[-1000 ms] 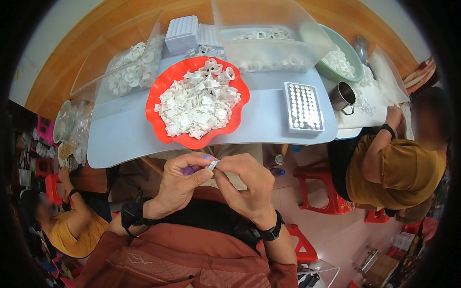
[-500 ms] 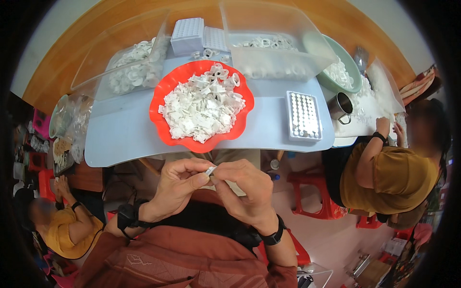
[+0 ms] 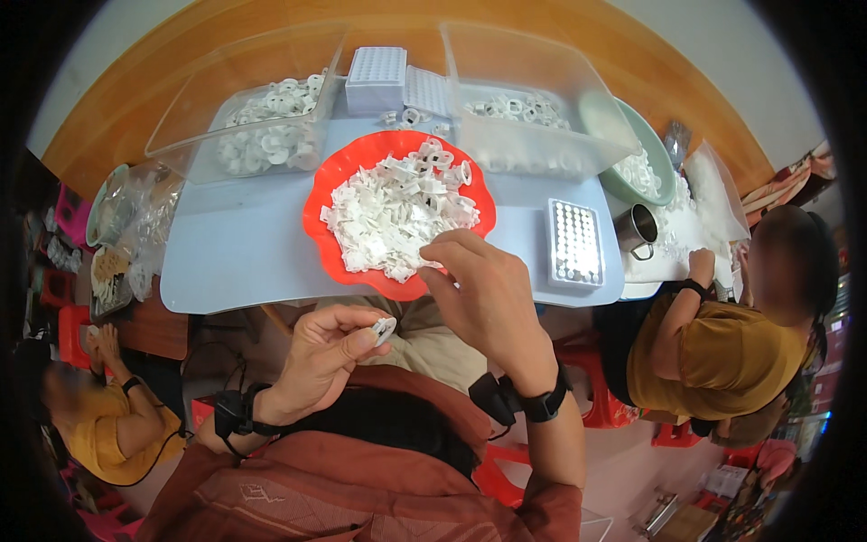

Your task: Assembling small plastic components by peeling backings and joining pieces while sitting at a sorting table.

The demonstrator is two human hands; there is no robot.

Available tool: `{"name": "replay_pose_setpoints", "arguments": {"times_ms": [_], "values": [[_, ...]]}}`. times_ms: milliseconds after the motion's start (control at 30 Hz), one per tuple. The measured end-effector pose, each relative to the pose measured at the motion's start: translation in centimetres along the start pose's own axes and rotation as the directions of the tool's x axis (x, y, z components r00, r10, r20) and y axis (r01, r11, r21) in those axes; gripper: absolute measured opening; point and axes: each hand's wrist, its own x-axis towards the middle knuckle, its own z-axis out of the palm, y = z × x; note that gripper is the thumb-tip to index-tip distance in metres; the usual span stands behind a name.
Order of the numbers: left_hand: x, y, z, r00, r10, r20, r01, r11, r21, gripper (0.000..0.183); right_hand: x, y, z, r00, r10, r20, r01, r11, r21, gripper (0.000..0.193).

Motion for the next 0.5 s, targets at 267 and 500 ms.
{"name": "replay_pose_setpoints", "arguments": {"times_ms": [267, 500], "values": [[-0.5, 0.8, -0.9, 0.999, 0.029, -0.041, -0.029, 0.999, -0.014, 0.022, 4.0, -0.3, 2.6, 0.963, -0.040, 0.266, 0.102, 0.970, -0.222, 0.023], [-0.7, 1.0, -1.9, 0.999, 0.041, -0.033, -0.041, 0.999, -0.025, 0.020, 5.6, 0.6, 4.2, 0.913, 0.036, 0.405, 0.088, 0.955, -0.282, 0.028]]}}
